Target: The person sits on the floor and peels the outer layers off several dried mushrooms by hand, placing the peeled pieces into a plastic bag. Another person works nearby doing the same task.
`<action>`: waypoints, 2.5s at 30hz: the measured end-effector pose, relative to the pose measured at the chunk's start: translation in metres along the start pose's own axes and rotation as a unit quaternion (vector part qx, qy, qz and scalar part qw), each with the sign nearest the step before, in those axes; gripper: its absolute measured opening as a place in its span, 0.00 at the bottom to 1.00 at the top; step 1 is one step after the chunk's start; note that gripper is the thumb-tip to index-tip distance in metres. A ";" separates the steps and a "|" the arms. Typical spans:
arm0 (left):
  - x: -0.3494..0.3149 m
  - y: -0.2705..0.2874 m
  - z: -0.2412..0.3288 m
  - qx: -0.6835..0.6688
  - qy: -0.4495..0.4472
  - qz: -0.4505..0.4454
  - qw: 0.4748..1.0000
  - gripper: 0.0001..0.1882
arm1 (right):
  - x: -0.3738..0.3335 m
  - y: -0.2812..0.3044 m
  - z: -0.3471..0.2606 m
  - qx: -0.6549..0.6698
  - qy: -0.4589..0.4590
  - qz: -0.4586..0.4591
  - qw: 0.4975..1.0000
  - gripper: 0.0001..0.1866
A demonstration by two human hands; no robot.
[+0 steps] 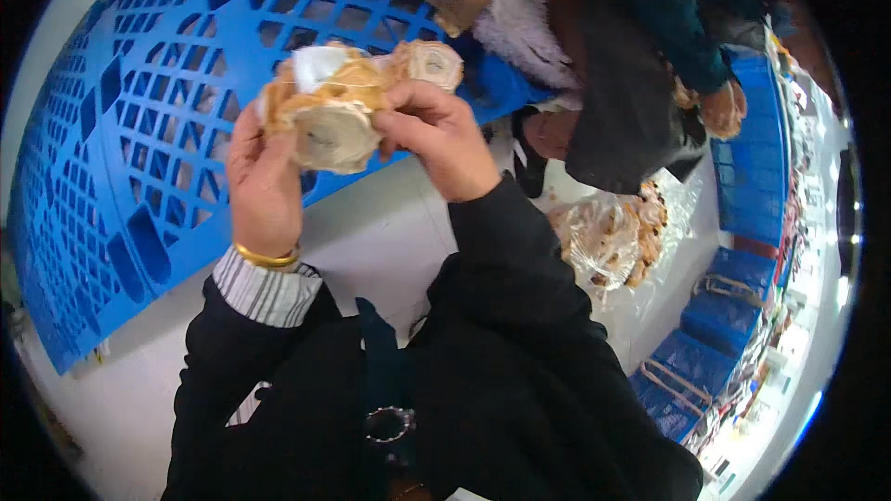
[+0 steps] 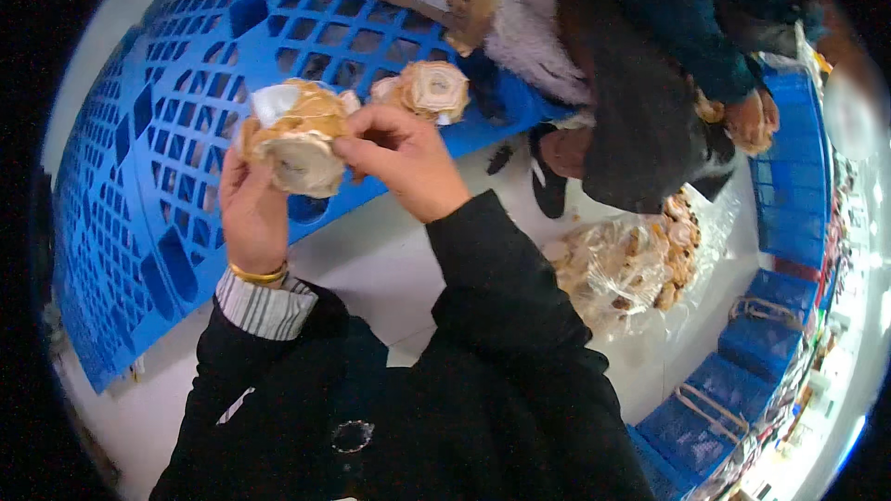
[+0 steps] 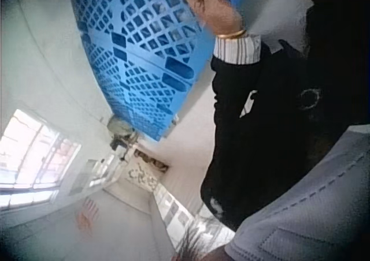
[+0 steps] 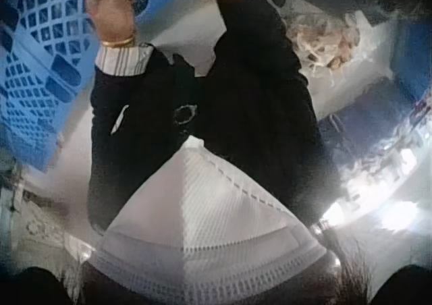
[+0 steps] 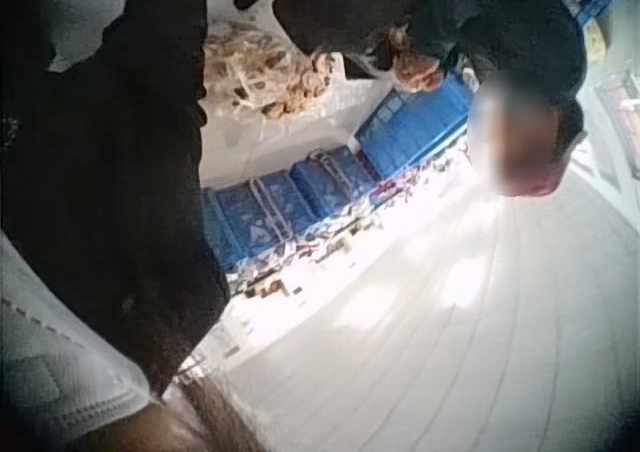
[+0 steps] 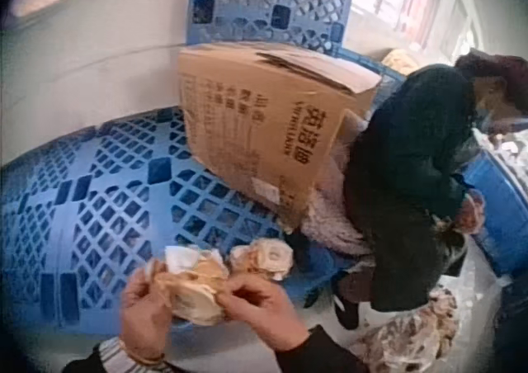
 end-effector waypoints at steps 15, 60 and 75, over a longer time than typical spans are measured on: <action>0.005 -0.010 0.006 0.138 0.008 -0.023 0.990 0.12 | 0.007 0.011 -0.002 -0.063 0.095 0.087 0.990 0.11; 0.003 -0.002 -0.017 -0.002 0.114 0.018 0.993 0.10 | 0.009 0.006 0.015 0.018 -0.097 0.024 0.995 0.10; 0.000 -0.010 -0.007 0.170 0.072 -0.036 0.982 0.09 | 0.007 0.002 0.013 0.052 -0.105 0.021 0.993 0.12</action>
Point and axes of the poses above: each hand's wrist, its own x-axis towards the middle knuckle, its own y-axis out of the back of the hand, z = x × y, the point moved 5 cm from there along x, towards the middle knuckle, and after that the axes turned 10 degrees about -y, right-handed, at the moved point
